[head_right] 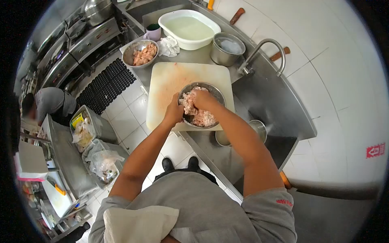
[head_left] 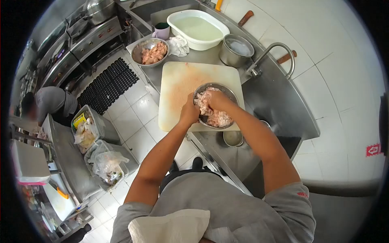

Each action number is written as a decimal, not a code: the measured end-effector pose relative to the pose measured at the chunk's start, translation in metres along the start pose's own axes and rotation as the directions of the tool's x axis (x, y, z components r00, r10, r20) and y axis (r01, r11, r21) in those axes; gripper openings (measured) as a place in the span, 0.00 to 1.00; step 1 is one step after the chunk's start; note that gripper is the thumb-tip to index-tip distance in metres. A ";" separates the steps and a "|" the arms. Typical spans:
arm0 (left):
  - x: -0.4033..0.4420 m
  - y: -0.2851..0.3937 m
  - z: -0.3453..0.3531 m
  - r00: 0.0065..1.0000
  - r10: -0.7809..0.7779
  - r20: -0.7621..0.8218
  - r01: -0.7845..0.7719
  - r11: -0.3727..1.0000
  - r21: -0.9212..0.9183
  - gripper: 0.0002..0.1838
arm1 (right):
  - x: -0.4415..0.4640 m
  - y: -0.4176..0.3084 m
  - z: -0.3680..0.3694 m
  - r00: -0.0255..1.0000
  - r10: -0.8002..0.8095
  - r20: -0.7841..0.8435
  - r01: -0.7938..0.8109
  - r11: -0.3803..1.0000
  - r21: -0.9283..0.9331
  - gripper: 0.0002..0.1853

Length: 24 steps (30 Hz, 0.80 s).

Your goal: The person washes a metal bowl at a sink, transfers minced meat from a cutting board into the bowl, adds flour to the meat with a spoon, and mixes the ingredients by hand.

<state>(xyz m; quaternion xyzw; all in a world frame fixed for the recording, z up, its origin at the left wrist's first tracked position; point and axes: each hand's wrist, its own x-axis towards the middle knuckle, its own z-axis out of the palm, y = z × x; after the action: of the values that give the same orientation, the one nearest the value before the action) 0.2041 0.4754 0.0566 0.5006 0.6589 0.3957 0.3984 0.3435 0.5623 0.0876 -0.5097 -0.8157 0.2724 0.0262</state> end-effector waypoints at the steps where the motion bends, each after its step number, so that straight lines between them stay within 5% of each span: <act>1: -0.002 0.006 -0.002 0.999 -0.044 0.000 0.044 0.998 -0.039 0.29 | -0.002 0.001 -0.008 1.000 0.001 -0.011 -0.001 1.000 -0.003 0.25; 5: -0.015 0.025 -0.011 0.986 -0.156 0.057 0.164 0.970 -0.178 0.29 | -0.026 0.002 -0.036 0.967 -0.183 -0.179 0.169 0.981 -0.093 0.18; 8: -0.019 0.020 -0.002 0.987 -0.148 0.064 0.161 0.932 -0.326 0.30 | -0.039 -0.002 -0.042 0.992 -0.067 -0.111 0.058 0.995 -0.083 0.17; 11: -0.028 0.021 -0.001 0.979 -0.178 0.103 0.206 0.872 -0.444 0.31 | -0.064 -0.002 -0.028 0.921 -0.358 0.152 0.388 0.814 -0.432 0.23; 12: -0.029 0.023 -0.002 0.966 -0.216 0.143 0.258 0.842 -0.473 0.32 | -0.068 -0.013 -0.037 0.935 -0.282 0.216 0.343 0.874 -0.344 0.28; 15: -0.018 0.012 -0.007 0.979 -0.194 0.062 0.202 0.894 -0.401 0.32 | -0.089 -0.045 -0.078 0.962 -0.086 0.258 0.140 0.970 -0.197 0.35; 19: -0.008 0.017 -0.015 0.994 -0.108 0.020 0.110 0.960 -0.258 0.32 | -0.075 0.012 -0.050 0.974 -0.076 0.212 0.149 0.923 -0.356 0.43; 21: -0.008 0.021 -0.013 0.985 -0.104 0.134 0.133 0.966 -0.222 0.30 | -0.067 0.028 -0.037 0.948 -0.254 0.194 0.310 0.877 -0.367 0.48; 22: -0.007 0.015 -0.007 0.998 -0.027 0.053 0.037 0.981 -0.191 0.28 | -0.065 0.027 -0.029 0.947 -0.255 0.197 0.312 0.878 -0.363 0.48; 24: -0.009 0.022 -0.009 0.992 -0.095 0.085 0.109 0.976 -0.189 0.28 | -0.058 0.017 -0.008 0.980 -0.179 0.083 0.197 0.884 -0.423 0.49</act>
<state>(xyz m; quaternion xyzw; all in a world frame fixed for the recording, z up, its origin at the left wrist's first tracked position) 0.2055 0.4695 0.0816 0.4397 0.6268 0.4174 0.4894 0.3875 0.5218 0.0999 -0.4156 -0.9015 0.0928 -0.0775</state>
